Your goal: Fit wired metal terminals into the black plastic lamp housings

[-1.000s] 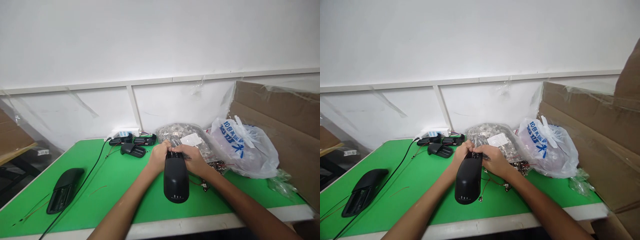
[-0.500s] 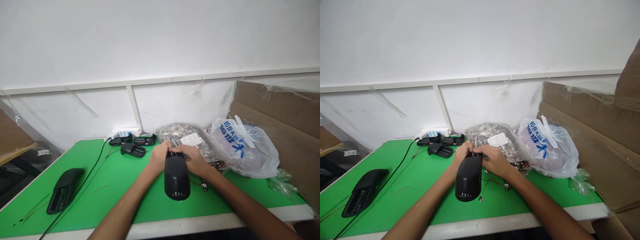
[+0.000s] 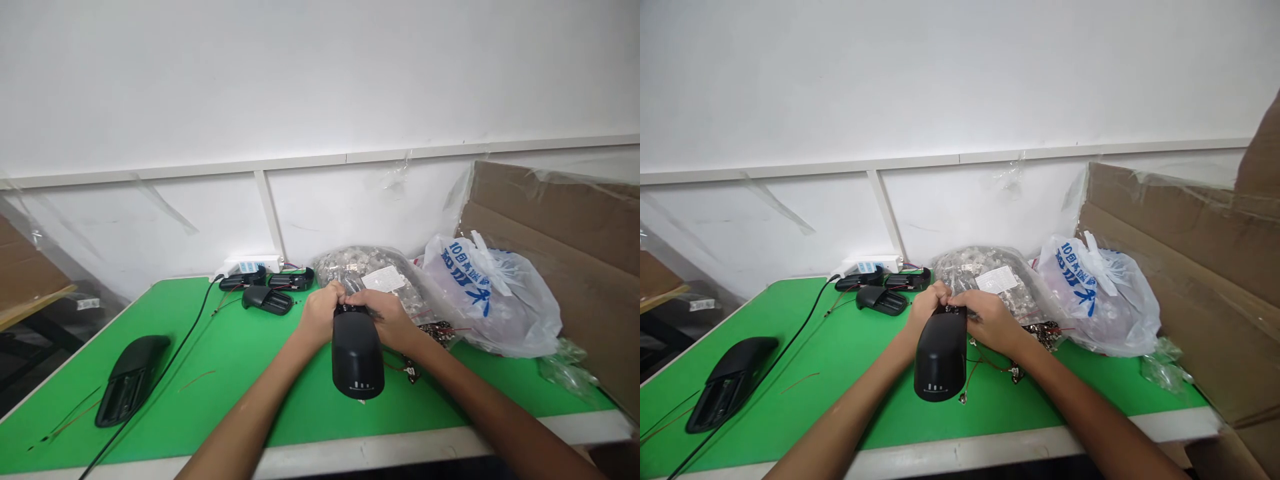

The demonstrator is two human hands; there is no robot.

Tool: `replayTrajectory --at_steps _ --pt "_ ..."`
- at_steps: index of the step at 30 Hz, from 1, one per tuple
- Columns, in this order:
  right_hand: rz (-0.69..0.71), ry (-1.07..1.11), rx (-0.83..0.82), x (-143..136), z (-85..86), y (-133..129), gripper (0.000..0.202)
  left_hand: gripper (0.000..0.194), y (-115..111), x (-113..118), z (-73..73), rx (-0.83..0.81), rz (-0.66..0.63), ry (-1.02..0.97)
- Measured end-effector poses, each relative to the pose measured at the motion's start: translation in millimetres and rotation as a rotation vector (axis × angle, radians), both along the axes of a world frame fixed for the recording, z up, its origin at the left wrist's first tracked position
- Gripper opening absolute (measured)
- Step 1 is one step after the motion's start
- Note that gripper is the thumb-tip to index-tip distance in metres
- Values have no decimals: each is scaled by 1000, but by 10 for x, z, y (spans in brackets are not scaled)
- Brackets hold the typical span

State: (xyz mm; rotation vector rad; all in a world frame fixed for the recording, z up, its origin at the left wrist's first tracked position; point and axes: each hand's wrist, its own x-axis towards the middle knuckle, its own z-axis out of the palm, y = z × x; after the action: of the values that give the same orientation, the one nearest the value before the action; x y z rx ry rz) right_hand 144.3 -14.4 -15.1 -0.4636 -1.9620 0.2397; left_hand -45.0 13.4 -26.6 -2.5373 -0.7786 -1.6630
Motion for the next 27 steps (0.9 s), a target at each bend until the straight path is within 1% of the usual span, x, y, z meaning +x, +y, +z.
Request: replayTrajectory --at_steps 7,10,12,14,16,18,20,22,25,27 --pt "3 2 25 11 -3 14 25 9 -16 6 30 24 10 15" --pt "-14 -5 14 47 3 45 25 6 -23 -7 72 8 38 69" --pt "-50 4 8 91 21 77 23 7 -27 -22 109 -57 103 137" --pt "-116 25 2 157 51 122 22 17 -35 -34 155 -155 154 199" --pt "-200 57 4 248 86 183 22 27 -50 -39 206 -247 150 232" --pt "-271 87 18 356 118 254 23 35 -72 -30 259 -321 134 212" --pt "-328 109 48 465 136 326 24 36 -92 -4 307 -398 121 120" --pt "-384 115 88 560 136 389 25 36 -100 36 345 -518 53 -28" --pt "-472 90 151 650 107 449 30 55 -87 103 375 -785 -183 -256" --pt "-530 51 182 673 84 463 35 68 -72 138 376 -959 -337 -356"
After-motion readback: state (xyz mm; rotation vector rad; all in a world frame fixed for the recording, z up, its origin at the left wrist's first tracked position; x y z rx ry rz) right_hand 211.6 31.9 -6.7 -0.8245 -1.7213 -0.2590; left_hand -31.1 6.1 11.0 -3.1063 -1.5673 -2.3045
